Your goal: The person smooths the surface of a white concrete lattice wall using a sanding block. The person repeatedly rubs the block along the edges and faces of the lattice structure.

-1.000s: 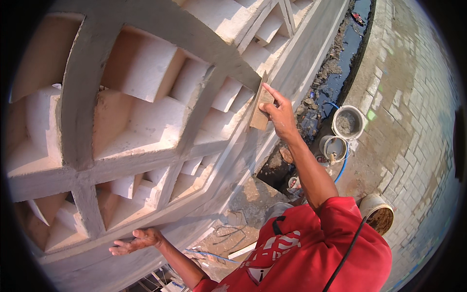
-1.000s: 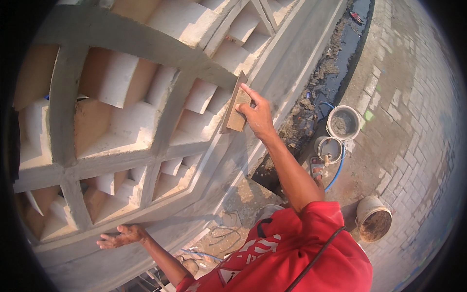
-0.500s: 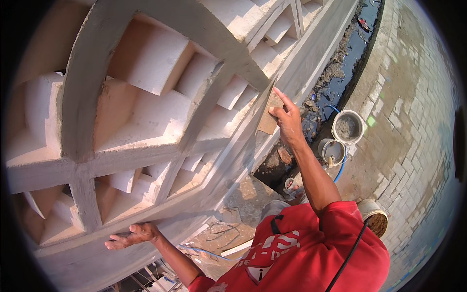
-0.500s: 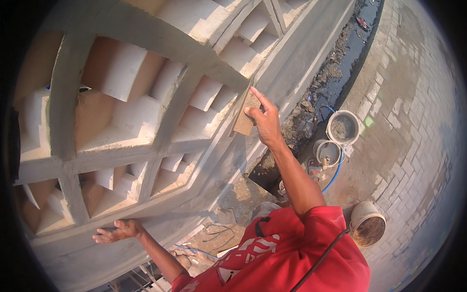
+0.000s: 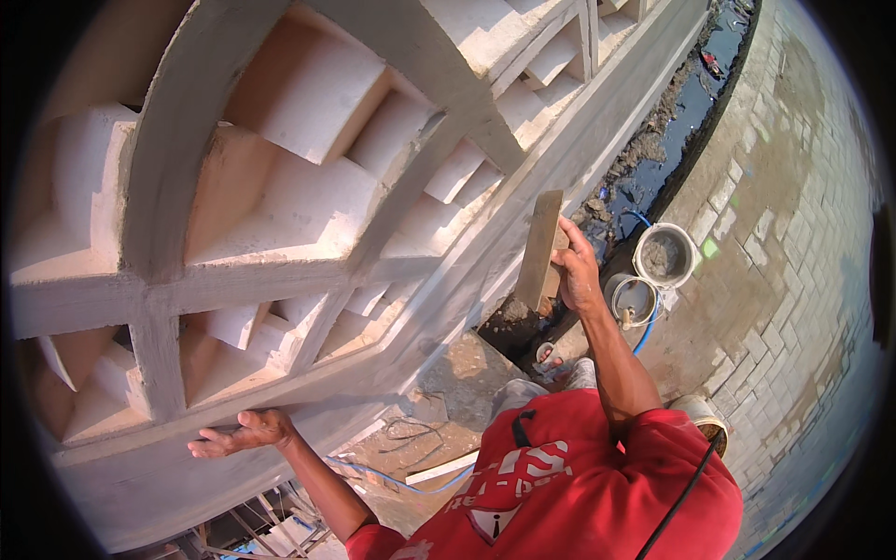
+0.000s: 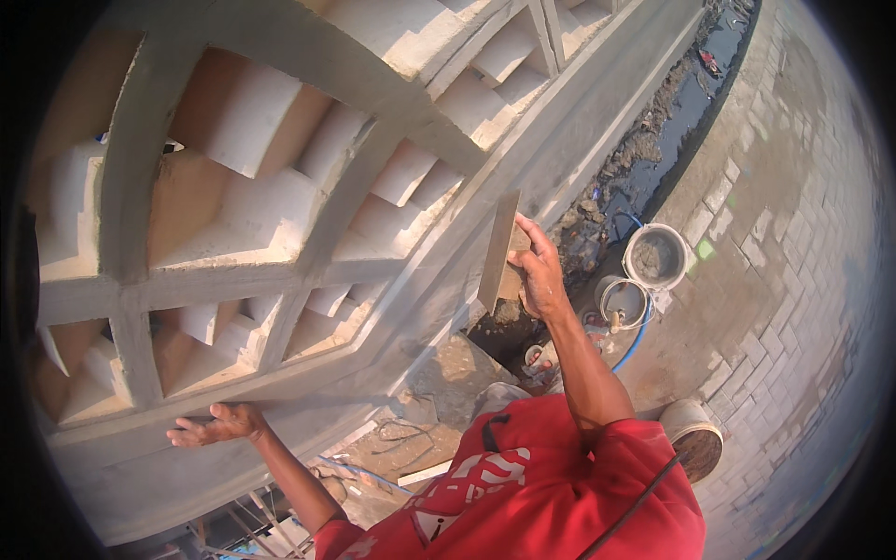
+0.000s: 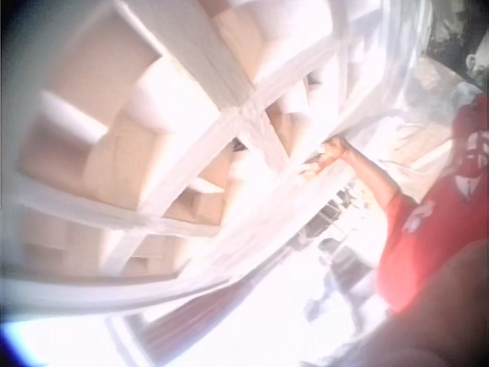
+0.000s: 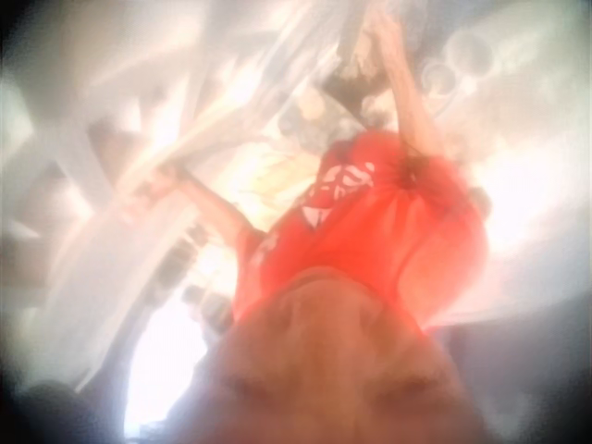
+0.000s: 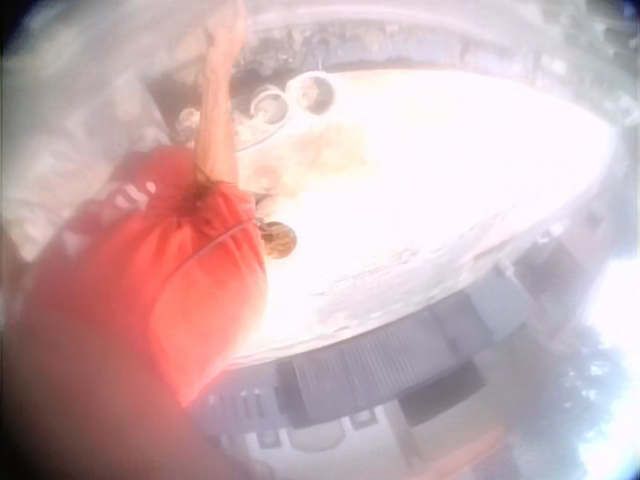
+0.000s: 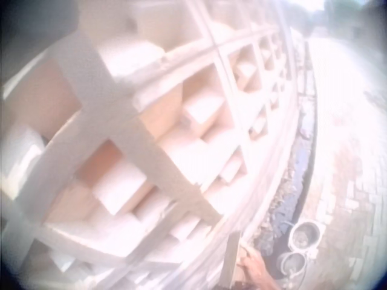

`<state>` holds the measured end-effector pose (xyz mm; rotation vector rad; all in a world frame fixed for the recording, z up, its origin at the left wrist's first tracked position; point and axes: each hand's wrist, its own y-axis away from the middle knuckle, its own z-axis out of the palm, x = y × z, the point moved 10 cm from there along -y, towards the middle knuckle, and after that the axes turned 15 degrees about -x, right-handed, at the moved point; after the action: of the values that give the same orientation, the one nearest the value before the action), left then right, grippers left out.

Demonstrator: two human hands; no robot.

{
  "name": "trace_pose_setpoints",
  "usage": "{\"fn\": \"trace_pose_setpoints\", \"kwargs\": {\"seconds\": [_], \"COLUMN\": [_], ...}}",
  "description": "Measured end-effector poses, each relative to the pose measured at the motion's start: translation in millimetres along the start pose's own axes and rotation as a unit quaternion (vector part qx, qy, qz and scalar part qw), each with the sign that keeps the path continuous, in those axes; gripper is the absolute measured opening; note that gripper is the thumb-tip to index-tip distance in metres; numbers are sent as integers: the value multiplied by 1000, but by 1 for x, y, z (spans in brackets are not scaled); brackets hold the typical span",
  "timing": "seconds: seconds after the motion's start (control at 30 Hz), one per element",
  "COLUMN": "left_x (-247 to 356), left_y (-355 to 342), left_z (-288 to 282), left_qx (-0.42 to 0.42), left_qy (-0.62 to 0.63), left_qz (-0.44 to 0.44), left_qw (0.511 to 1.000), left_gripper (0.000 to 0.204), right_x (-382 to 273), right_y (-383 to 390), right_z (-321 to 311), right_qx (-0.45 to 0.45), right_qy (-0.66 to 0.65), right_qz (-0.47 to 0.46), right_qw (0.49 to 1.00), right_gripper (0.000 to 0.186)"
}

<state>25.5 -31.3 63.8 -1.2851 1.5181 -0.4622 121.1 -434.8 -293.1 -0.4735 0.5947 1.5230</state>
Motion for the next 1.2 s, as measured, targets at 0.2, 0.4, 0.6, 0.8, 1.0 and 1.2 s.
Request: {"fn": "trace_pose_setpoints", "kwargs": {"seconds": [0.2,0.4,0.6,0.8,1.0,1.2], "left_x": [4,2,3,-5,2,0], "left_y": [-3,-2,-4,2,-2,0], "left_z": [2,-2,-3,0,-4,-5], "left_qx": [-22,-5,-3,-18,2,3], "left_qy": [11,0,-2,-2,-12,-23], "left_qz": [-11,-14,-22,-44,-37,-37], "left_qw": [1000,1000,1000,999,999,999], "left_gripper": [58,60,58,59,58,58], "right_x": [-21,-30,-53,-77,-64,-45], "right_y": [-19,-13,-21,-28,-35,-45], "right_z": [-2,24,50,67,94,111], "right_qx": [-99,-168,-204,-90,-94,-140], "right_qy": [-62,-189,-193,111,58,-34], "right_qz": [27,37,5,-80,-116,-114], "right_qw": [993,967,960,986,987,983], "right_gripper": [67,71,68,71,73,69]}}
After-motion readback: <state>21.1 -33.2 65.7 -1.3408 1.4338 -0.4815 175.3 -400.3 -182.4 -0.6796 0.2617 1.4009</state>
